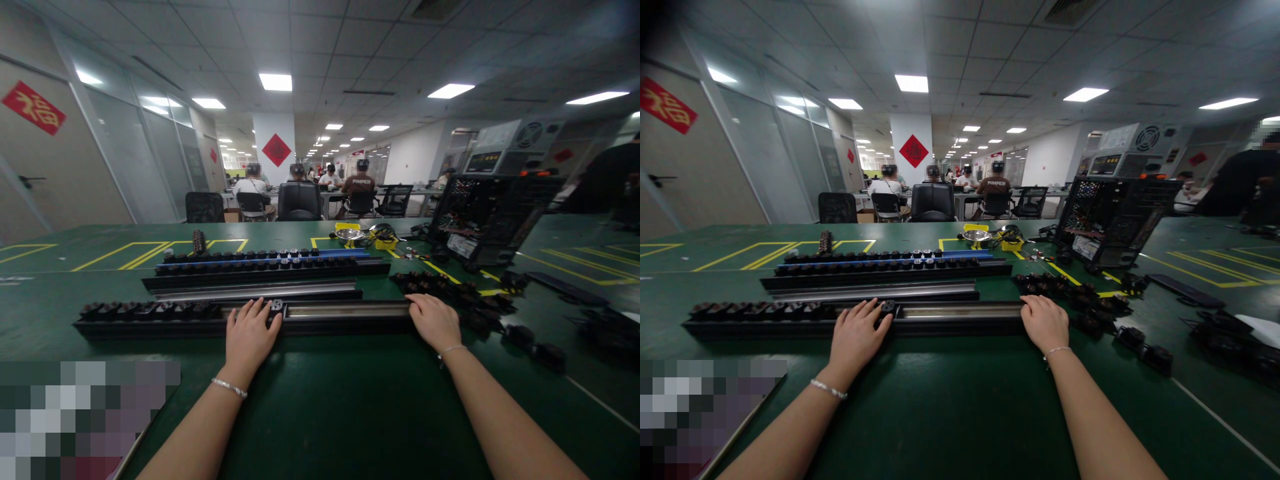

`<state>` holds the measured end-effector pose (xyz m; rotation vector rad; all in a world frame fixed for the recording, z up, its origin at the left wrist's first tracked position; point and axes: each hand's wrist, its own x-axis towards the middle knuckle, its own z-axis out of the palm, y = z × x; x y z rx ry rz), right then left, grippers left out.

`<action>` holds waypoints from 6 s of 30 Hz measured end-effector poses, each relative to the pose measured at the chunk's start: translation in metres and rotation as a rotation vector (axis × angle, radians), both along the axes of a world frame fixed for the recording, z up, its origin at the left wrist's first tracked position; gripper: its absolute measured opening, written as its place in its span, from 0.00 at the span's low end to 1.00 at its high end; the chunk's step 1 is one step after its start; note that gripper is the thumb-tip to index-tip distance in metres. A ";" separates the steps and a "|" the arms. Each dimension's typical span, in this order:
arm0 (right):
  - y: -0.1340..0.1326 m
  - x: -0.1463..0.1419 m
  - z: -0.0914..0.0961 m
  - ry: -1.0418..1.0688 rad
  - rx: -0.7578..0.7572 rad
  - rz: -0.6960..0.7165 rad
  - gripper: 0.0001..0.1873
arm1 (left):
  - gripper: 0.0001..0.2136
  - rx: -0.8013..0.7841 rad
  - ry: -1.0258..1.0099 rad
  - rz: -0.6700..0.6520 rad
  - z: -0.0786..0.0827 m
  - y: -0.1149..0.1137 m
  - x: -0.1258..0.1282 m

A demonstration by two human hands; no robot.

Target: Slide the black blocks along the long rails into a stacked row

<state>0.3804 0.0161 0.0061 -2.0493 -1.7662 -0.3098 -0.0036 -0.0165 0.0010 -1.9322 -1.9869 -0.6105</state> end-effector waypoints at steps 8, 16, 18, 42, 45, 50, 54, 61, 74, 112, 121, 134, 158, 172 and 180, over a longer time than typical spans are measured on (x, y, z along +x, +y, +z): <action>0.001 -0.001 -0.001 -0.008 0.019 0.000 0.24 | 0.22 -0.001 0.015 -0.007 0.002 -0.001 0.003; 0.000 -0.001 0.000 -0.012 0.010 -0.001 0.23 | 0.22 -0.017 0.004 -0.027 0.002 -0.001 0.005; 0.001 -0.001 0.000 -0.013 0.009 0.000 0.23 | 0.23 -0.020 0.003 -0.033 0.003 -0.002 0.006; 0.002 -0.002 -0.002 -0.017 0.022 -0.021 0.23 | 0.23 -0.021 -0.015 -0.057 0.002 -0.002 0.015; 0.002 -0.002 -0.002 -0.005 0.018 -0.017 0.24 | 0.23 -0.011 -0.017 -0.068 0.001 -0.001 0.017; 0.002 -0.003 -0.001 -0.001 0.007 -0.018 0.24 | 0.24 0.008 -0.008 -0.083 0.001 -0.001 0.019; 0.002 -0.002 -0.001 -0.004 0.000 -0.020 0.24 | 0.24 0.013 -0.006 -0.086 0.000 -0.001 0.021; 0.002 -0.002 0.000 -0.006 -0.002 -0.018 0.24 | 0.25 0.013 -0.008 -0.092 -0.001 0.000 0.021; -0.001 -0.006 0.002 0.000 0.008 -0.027 0.23 | 0.24 0.003 0.021 -0.078 0.003 -0.002 0.027; -0.001 -0.007 0.003 -0.007 -0.006 -0.034 0.24 | 0.26 -0.036 -0.004 -0.105 0.000 -0.001 0.036; 0.000 -0.006 0.003 -0.021 -0.012 -0.033 0.24 | 0.26 -0.044 0.008 -0.104 0.001 -0.002 0.037; -0.001 -0.007 0.004 0.000 -0.007 -0.027 0.23 | 0.27 -0.056 0.024 -0.082 0.000 -0.002 0.043; 0.004 -0.007 0.004 0.004 0.010 -0.018 0.23 | 0.28 -0.094 -0.020 -0.126 0.003 0.000 0.055; 0.005 -0.004 0.000 0.013 0.032 -0.008 0.23 | 0.29 -0.096 -0.013 -0.131 0.001 0.001 0.056; 0.002 -0.023 -0.002 0.033 0.077 0.071 0.22 | 0.29 -0.097 0.000 -0.176 0.002 0.002 0.057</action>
